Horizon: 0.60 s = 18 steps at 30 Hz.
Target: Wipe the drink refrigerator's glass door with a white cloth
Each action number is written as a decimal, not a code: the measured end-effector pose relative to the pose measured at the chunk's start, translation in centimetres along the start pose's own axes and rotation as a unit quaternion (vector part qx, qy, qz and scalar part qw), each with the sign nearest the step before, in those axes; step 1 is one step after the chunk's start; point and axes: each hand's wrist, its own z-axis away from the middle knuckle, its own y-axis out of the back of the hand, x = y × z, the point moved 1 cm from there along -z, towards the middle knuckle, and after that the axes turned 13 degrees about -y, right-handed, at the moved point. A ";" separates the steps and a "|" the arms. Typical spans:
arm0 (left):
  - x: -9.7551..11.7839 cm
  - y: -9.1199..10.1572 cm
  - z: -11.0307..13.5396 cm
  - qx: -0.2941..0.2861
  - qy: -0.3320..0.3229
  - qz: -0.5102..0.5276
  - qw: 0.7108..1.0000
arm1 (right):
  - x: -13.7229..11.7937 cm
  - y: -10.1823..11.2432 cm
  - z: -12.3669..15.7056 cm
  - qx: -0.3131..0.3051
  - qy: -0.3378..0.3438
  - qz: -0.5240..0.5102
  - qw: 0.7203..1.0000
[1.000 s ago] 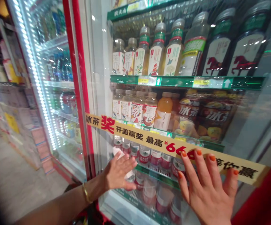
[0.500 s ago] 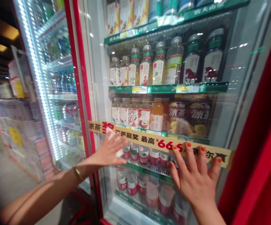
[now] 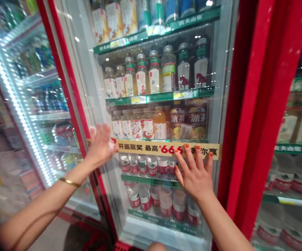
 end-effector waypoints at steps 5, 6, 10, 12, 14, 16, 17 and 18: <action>1.5 -0.5 -3.0 0.069 0.109 0.002 0.992 | 0.1 0.0 0.0 -0.002 -0.015 0.005 1.000; 3.4 -1.3 -1.9 0.029 0.043 0.014 0.999 | 0.1 0.0 0.0 -0.001 -0.014 0.006 1.000; 6.4 -3.0 3.1 -0.095 -0.147 0.065 0.982 | 0.0 0.2 -0.1 0.006 0.008 0.012 1.000; 4.2 -2.0 2.9 -0.067 -0.107 0.045 0.991 | -0.1 0.2 -0.2 0.006 0.011 0.016 1.000; 1.8 -0.8 0.7 0.009 0.021 0.010 1.000 | -0.1 0.1 -0.2 0.006 0.004 0.020 1.000; 1.4 -0.3 -1.6 0.085 0.137 -0.016 0.987 | -0.1 0.1 -0.1 0.010 -0.005 0.021 1.000; 2.2 -0.6 -2.2 0.104 0.147 -0.023 0.983 | -0.1 0.1 0.0 0.011 -0.007 0.020 1.000; 3.5 -1.1 -2.3 0.102 0.112 -0.027 0.988 | 0.0 0.1 0.0 0.011 -0.008 0.017 1.000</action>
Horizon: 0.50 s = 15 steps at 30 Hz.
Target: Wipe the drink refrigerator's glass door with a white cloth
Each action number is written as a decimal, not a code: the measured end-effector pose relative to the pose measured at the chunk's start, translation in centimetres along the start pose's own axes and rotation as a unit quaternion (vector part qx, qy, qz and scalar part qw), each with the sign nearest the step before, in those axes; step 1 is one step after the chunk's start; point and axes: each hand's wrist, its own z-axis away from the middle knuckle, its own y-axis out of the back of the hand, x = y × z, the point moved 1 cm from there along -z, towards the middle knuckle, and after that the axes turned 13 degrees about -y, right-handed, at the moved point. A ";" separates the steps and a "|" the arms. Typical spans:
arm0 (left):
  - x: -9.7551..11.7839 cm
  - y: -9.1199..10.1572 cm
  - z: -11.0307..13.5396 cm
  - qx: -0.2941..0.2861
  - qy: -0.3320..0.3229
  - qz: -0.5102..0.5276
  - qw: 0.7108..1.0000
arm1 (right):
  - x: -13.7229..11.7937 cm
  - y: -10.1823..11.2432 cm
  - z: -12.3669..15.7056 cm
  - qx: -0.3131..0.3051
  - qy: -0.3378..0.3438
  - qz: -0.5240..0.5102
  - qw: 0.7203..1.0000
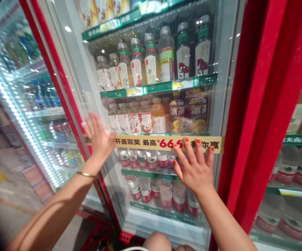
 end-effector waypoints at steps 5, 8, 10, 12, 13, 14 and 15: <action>3.7 -1.9 3.6 -0.104 -0.304 -0.007 0.947 | 0.0 -0.3 0.0 -0.003 0.004 -0.011 1.000; 1.8 -1.3 1.1 -0.047 -0.163 -0.007 0.985 | -0.2 -0.5 0.0 0.003 0.004 -0.004 1.000; 1.5 -1.0 -1.2 0.012 -0.028 0.001 1.000 | -0.3 -0.5 0.1 0.002 0.002 0.001 1.000; 2.8 -1.2 -1.9 0.026 0.006 0.009 1.000 | -0.3 -0.1 0.1 -0.006 0.003 -0.002 1.000; 3.7 -1.5 -1.5 0.013 -0.029 0.012 0.999 | -0.2 0.4 -0.1 -0.012 0.001 -0.006 1.000; 4.5 -1.7 -0.8 -0.010 -0.090 0.015 0.996 | -0.1 0.9 -0.4 -0.016 -0.001 -0.009 1.000; 4.9 -1.8 0.1 -0.039 -0.163 0.019 0.986 | 0.0 1.6 -1.1 -0.022 0.000 -0.010 1.000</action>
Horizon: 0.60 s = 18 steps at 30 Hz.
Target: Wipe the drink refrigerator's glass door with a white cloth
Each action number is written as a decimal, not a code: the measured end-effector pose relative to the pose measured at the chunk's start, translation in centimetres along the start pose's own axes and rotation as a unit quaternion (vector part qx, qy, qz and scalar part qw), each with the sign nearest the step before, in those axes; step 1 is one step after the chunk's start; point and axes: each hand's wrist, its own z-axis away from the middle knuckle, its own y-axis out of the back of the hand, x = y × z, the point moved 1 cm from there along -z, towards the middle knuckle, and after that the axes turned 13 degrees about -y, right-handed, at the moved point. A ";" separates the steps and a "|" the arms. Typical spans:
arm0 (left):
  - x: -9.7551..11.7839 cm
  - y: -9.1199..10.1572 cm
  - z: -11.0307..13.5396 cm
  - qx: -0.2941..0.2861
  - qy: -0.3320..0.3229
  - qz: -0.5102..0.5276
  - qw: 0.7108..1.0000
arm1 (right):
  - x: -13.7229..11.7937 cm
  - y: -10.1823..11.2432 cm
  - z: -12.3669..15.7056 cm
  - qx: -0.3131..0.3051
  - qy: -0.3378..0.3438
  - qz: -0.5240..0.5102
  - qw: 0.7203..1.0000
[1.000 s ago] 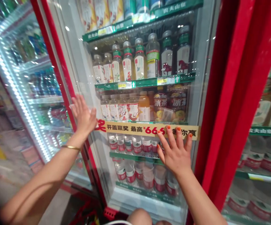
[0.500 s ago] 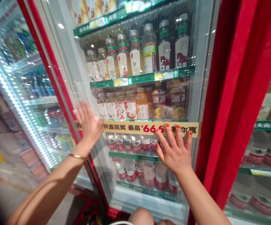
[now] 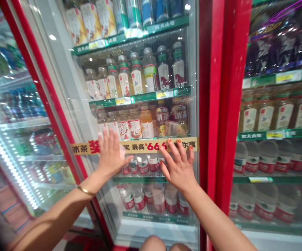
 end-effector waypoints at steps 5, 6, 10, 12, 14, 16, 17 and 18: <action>-5.3 1.8 0.5 -0.045 -0.071 0.004 0.996 | -0.5 2.2 -6.3 -0.002 0.047 0.021 0.999; -7.0 2.5 -0.8 -0.017 -0.002 0.000 1.000 | -0.8 2.1 -7.9 -0.005 0.052 0.024 0.998; -7.2 3.0 -5.9 0.071 0.157 0.001 0.985 | -2.2 0.3 -11.9 -0.040 0.049 0.015 0.998; -3.5 2.0 -6.5 0.034 0.037 0.006 0.999 | -2.6 -0.4 -12.2 -0.034 0.045 0.007 0.998; -0.2 1.0 -6.1 -0.043 -0.177 0.014 0.983 | -2.6 -0.6 -12.0 -0.013 0.048 0.005 0.999; 0.5 0.9 -5.9 -0.087 -0.327 0.011 0.941 | -2.5 -0.6 -11.7 0.004 0.055 0.006 0.998; -0.3 1.3 -6.4 -0.089 -0.361 0.004 0.928 | -2.4 -0.5 -11.6 0.010 0.058 0.006 0.998; -1.6 1.9 -7.2 -0.080 -0.376 -0.005 0.923 | -2.3 -0.5 -11.5 0.014 0.062 0.007 0.998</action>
